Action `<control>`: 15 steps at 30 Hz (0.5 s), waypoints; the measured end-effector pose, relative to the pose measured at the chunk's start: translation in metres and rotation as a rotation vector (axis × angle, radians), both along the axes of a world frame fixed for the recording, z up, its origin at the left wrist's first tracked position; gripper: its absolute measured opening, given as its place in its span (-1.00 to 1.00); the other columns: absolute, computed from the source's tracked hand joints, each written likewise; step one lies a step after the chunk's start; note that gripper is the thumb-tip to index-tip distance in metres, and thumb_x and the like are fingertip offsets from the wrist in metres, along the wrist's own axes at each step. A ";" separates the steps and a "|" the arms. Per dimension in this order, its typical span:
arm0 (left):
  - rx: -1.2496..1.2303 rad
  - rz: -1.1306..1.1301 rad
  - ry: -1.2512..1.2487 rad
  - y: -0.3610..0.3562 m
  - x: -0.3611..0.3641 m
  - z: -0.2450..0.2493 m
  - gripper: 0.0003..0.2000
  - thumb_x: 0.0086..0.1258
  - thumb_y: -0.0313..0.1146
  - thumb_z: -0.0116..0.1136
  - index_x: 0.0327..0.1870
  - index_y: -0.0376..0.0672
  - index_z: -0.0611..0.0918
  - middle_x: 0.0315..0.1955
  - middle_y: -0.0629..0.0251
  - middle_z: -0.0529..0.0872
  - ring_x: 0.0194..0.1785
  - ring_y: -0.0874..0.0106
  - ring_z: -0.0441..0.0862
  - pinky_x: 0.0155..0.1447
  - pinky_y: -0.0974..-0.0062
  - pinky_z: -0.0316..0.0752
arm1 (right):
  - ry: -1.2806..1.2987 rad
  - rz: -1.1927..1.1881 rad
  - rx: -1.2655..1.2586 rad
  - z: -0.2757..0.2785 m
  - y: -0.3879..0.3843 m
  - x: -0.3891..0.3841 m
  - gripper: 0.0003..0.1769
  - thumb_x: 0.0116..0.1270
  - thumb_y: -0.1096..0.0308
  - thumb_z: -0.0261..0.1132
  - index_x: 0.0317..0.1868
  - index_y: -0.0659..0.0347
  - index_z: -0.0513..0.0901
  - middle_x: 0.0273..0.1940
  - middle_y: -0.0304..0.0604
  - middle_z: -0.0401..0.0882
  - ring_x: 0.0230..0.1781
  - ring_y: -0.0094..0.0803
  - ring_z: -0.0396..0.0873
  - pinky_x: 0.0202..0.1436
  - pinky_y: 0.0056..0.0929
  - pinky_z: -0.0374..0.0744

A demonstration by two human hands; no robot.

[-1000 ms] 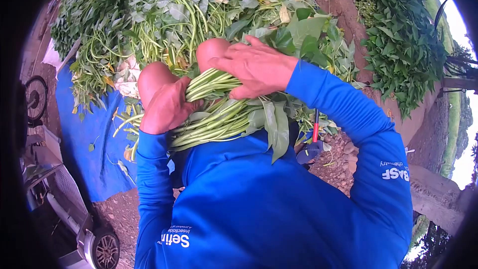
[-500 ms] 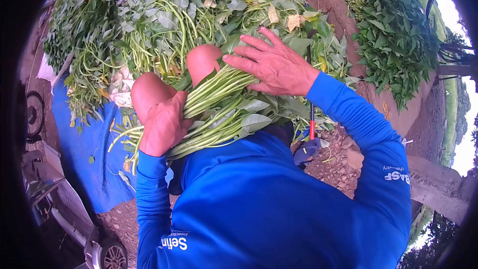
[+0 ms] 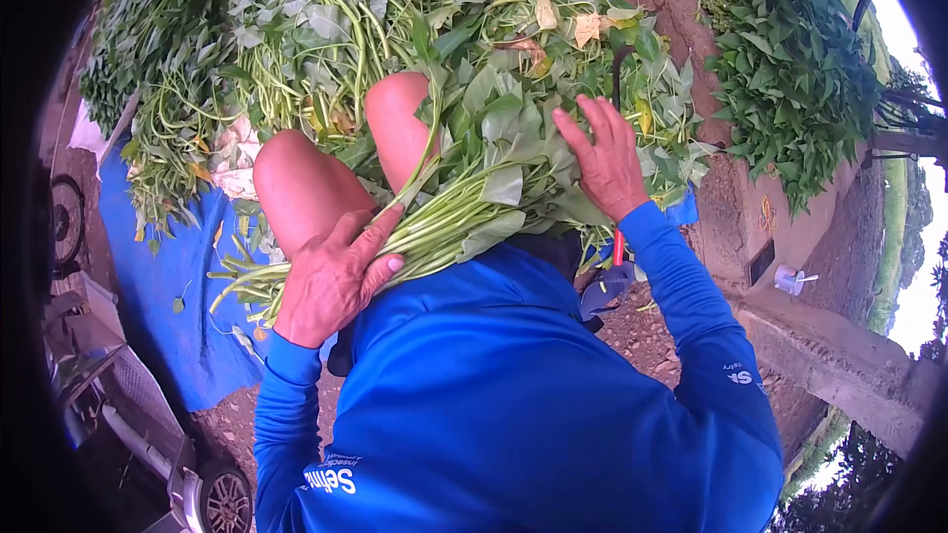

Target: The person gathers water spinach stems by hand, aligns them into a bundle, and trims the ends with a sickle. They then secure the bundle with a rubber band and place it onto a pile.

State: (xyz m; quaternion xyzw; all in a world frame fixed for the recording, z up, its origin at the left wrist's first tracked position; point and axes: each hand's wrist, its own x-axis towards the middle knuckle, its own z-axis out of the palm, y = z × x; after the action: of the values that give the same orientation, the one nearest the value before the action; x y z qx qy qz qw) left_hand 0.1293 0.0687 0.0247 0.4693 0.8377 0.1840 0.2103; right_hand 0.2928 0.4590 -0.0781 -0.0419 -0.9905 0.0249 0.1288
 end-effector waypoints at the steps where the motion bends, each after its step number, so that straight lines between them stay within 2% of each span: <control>1: -0.003 -0.017 -0.010 0.001 -0.002 0.003 -0.47 0.66 0.00 0.20 0.55 0.02 0.59 0.15 0.01 0.74 -0.04 -0.09 0.78 0.11 0.02 0.69 | -0.100 -0.095 0.113 0.028 0.015 -0.003 0.06 0.13 0.75 0.25 0.67 -0.23 0.39 0.63 0.07 0.29 0.65 0.23 0.26 0.63 0.24 0.33; 2: 0.015 -0.022 -0.011 0.002 -0.003 0.002 -0.47 0.65 -0.01 0.21 0.56 0.02 0.58 0.15 0.01 0.74 -0.05 -0.09 0.78 0.11 0.03 0.70 | -0.182 -0.257 0.353 0.061 0.028 -0.006 -0.01 0.16 0.75 0.23 0.65 -0.07 0.42 0.66 0.13 0.25 0.68 0.31 0.20 0.67 0.25 0.28; 3: 0.028 -0.025 -0.015 0.002 -0.002 0.000 -0.46 0.65 -0.01 0.22 0.56 0.02 0.58 0.15 0.00 0.74 -0.05 -0.08 0.78 0.10 0.03 0.70 | 0.027 -0.301 0.250 0.078 0.059 -0.004 -0.12 0.19 0.72 0.22 0.60 0.15 0.47 0.63 0.20 0.29 0.67 0.34 0.21 0.68 0.20 0.30; 4: 0.038 -0.020 -0.016 0.001 -0.003 -0.002 -0.46 0.65 -0.02 0.23 0.56 0.03 0.58 0.15 0.00 0.74 -0.06 -0.08 0.78 0.10 0.04 0.70 | 0.132 -0.340 0.160 0.127 0.058 -0.010 -0.25 0.26 0.66 0.26 0.53 0.33 0.51 0.58 0.18 0.39 0.63 0.19 0.35 0.67 0.06 0.35; 6: 0.106 -0.006 0.017 0.004 0.002 -0.003 -0.47 0.63 0.02 0.23 0.53 0.03 0.60 0.07 0.04 0.75 -0.06 -0.03 0.78 0.08 0.04 0.69 | 0.382 -0.156 -0.410 0.209 -0.022 -0.042 -0.27 0.39 0.59 0.26 0.60 0.28 0.45 0.60 0.15 0.41 0.64 -0.01 0.39 0.73 -0.03 0.29; 7: 0.144 -0.005 0.039 0.005 0.002 -0.005 -0.47 0.62 0.04 0.23 0.51 0.03 0.61 0.04 0.05 0.75 -0.07 -0.01 0.78 0.07 0.05 0.68 | 0.423 0.084 -0.734 0.223 -0.074 -0.059 -0.36 0.44 0.48 0.36 0.52 0.31 0.51 0.43 0.09 0.54 0.49 -0.13 0.50 0.62 -0.13 0.38; 8: 0.186 0.002 -0.007 0.005 0.000 -0.012 -0.47 0.60 0.04 0.27 0.47 0.00 0.62 0.04 0.05 0.76 -0.04 -0.01 0.78 0.08 0.05 0.68 | 0.287 0.267 -0.967 0.210 -0.114 -0.078 -0.40 0.46 0.34 0.39 0.46 0.31 0.53 0.36 0.06 0.56 0.43 -0.15 0.53 0.57 -0.14 0.42; 9: 0.225 0.014 -0.059 0.003 0.000 -0.021 -0.48 0.58 0.04 0.30 0.43 -0.04 0.64 0.04 0.05 0.76 -0.02 0.00 0.78 0.08 0.06 0.68 | 0.053 0.384 -1.202 0.174 -0.151 -0.103 -0.41 0.48 0.20 0.42 0.39 0.32 0.54 0.29 0.03 0.59 0.37 -0.16 0.56 0.51 -0.15 0.46; 11: 0.194 -0.023 0.040 -0.010 -0.003 -0.024 -0.37 0.40 0.08 0.48 0.33 -0.16 0.63 0.05 0.05 0.79 0.11 -0.01 0.77 0.24 0.03 0.64 | -0.330 0.396 -1.474 0.091 -0.213 -0.145 -0.35 0.53 -0.07 0.49 0.27 0.33 0.57 0.15 -0.03 0.63 0.24 -0.20 0.63 0.41 -0.18 0.55; 12: 0.162 0.050 0.048 -0.028 -0.003 -0.020 -0.32 0.34 0.08 0.52 0.35 -0.16 0.61 0.07 0.06 0.78 0.16 0.00 0.75 0.31 -0.01 0.59 | -0.443 0.366 -1.374 0.056 -0.231 -0.157 -0.29 0.50 -0.19 0.49 0.22 0.33 0.56 0.12 0.00 0.62 0.18 -0.19 0.63 0.33 -0.17 0.59; 14: 0.097 0.203 0.061 -0.071 -0.006 -0.007 -0.21 0.21 0.09 0.60 0.38 -0.17 0.57 0.12 0.07 0.77 0.26 0.00 0.72 0.45 -0.08 0.50 | -0.534 0.507 -1.080 0.057 -0.226 -0.150 -0.21 0.36 -0.21 0.57 0.21 0.31 0.51 0.10 0.07 0.58 0.17 -0.07 0.65 0.27 -0.11 0.64; 15: -0.012 0.235 0.160 -0.086 0.001 -0.002 -0.12 0.04 -0.02 0.68 0.42 -0.14 0.51 0.19 0.08 0.73 0.38 -0.02 0.64 0.61 -0.17 0.31 | -0.565 0.592 -0.916 0.058 -0.228 -0.154 -0.18 0.30 -0.17 0.60 0.24 0.31 0.49 0.10 0.08 0.57 0.16 -0.01 0.66 0.26 -0.08 0.64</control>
State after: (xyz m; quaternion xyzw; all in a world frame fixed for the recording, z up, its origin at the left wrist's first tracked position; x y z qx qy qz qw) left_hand 0.1305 -0.0171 0.0232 0.3797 0.9021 0.1643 0.1227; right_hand 0.1385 0.2309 -0.0198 0.1791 -0.8445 0.4707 -0.1824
